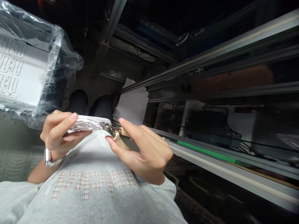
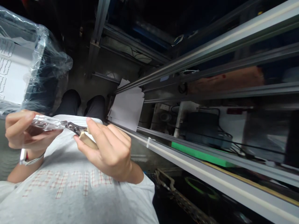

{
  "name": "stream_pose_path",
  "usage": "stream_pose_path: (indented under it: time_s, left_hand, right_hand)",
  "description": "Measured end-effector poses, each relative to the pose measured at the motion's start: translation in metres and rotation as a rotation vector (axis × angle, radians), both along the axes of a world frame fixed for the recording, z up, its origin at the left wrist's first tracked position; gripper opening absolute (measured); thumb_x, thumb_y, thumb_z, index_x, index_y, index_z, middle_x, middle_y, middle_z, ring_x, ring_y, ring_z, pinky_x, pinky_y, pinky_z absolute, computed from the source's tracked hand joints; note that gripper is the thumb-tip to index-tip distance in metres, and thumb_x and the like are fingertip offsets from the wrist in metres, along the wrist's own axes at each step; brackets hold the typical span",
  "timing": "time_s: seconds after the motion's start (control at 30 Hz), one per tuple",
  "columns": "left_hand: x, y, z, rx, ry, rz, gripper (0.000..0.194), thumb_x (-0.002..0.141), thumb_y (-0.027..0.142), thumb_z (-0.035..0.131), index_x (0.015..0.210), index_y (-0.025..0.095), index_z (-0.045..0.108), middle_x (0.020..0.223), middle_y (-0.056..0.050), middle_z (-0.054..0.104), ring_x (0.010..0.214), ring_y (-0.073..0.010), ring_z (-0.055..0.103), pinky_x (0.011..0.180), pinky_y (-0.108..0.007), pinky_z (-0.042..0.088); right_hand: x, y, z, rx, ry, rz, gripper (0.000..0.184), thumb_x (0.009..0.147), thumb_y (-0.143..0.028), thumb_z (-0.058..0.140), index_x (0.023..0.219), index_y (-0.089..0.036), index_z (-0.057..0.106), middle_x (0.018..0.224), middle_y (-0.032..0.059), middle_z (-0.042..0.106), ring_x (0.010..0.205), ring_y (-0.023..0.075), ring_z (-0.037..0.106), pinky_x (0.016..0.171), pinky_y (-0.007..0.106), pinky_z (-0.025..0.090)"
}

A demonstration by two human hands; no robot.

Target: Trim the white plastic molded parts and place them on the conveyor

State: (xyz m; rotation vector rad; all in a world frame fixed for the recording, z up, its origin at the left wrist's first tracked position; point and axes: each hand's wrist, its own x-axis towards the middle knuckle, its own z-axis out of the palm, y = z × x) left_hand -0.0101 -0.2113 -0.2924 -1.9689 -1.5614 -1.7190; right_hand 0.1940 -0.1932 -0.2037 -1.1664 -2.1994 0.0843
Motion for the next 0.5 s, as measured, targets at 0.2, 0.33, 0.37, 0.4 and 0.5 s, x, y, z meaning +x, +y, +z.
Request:
stream_pose_path:
  time_s: [0.2, 0.33, 0.37, 0.4, 0.5]
  left_hand:
    - [-0.0019, -0.0028, 0.0013, -0.012, -0.005, -0.025, 0.070, 0.077, 0.032, 0.087, 0.142, 0.031, 0.061, 0.088, -0.005, 0.067, 0.064, -0.0184, 0.057, 0.054, -0.034, 0.048]
    - [-0.0013, -0.0040, 0.0030, -0.034, -0.003, -0.022, 0.066, 0.077, 0.032, 0.086, 0.138, 0.033, 0.061, 0.087, -0.003, 0.066, 0.063, -0.0174, 0.057, 0.054, -0.033, 0.048]
    - [-0.0010, -0.0040, 0.0033, -0.029, -0.007, -0.025, 0.066, 0.077, 0.031, 0.086, 0.138, 0.032, 0.062, 0.087, -0.003, 0.066, 0.062, -0.0169, 0.057, 0.054, -0.032, 0.048]
    - [-0.0006, -0.0038, 0.0036, -0.020, -0.016, -0.026, 0.065, 0.077, 0.030, 0.086, 0.137, 0.031, 0.062, 0.087, -0.003, 0.066, 0.062, -0.0165, 0.056, 0.054, -0.032, 0.048]
    - [0.0007, -0.0039, 0.0046, 0.012, -0.018, -0.033, 0.061, 0.078, 0.032, 0.086, 0.134, 0.028, 0.064, 0.087, -0.003, 0.065, 0.061, -0.0154, 0.056, 0.053, -0.031, 0.047]
  right_hand:
    - [-0.0004, 0.0011, 0.0002, 0.019, -0.002, -0.007, 0.022, 0.086, -0.023, 0.079, 0.101, -0.015, 0.067, 0.073, 0.0030, 0.078, 0.054, 0.0137, 0.063, 0.052, 0.030, 0.054]
    - [-0.0010, 0.0006, 0.0010, 0.038, -0.009, -0.012, 0.020, 0.086, -0.024, 0.079, 0.100, -0.016, 0.067, 0.073, 0.0023, 0.078, 0.055, 0.0133, 0.064, 0.053, 0.029, 0.055]
    - [-0.0009, 0.0005, 0.0013, 0.040, -0.011, -0.010, 0.020, 0.086, -0.024, 0.079, 0.100, -0.016, 0.067, 0.074, 0.0023, 0.078, 0.055, 0.0132, 0.065, 0.054, 0.029, 0.055]
    - [-0.0007, 0.0005, 0.0015, 0.041, -0.012, -0.008, 0.020, 0.086, -0.024, 0.079, 0.100, -0.016, 0.067, 0.074, 0.0023, 0.078, 0.055, 0.0132, 0.065, 0.054, 0.028, 0.055]
    - [0.0007, 0.0005, 0.0020, 0.040, -0.010, 0.001, 0.021, 0.084, -0.024, 0.080, 0.099, -0.016, 0.068, 0.074, 0.0023, 0.078, 0.054, 0.0133, 0.064, 0.053, 0.028, 0.055]
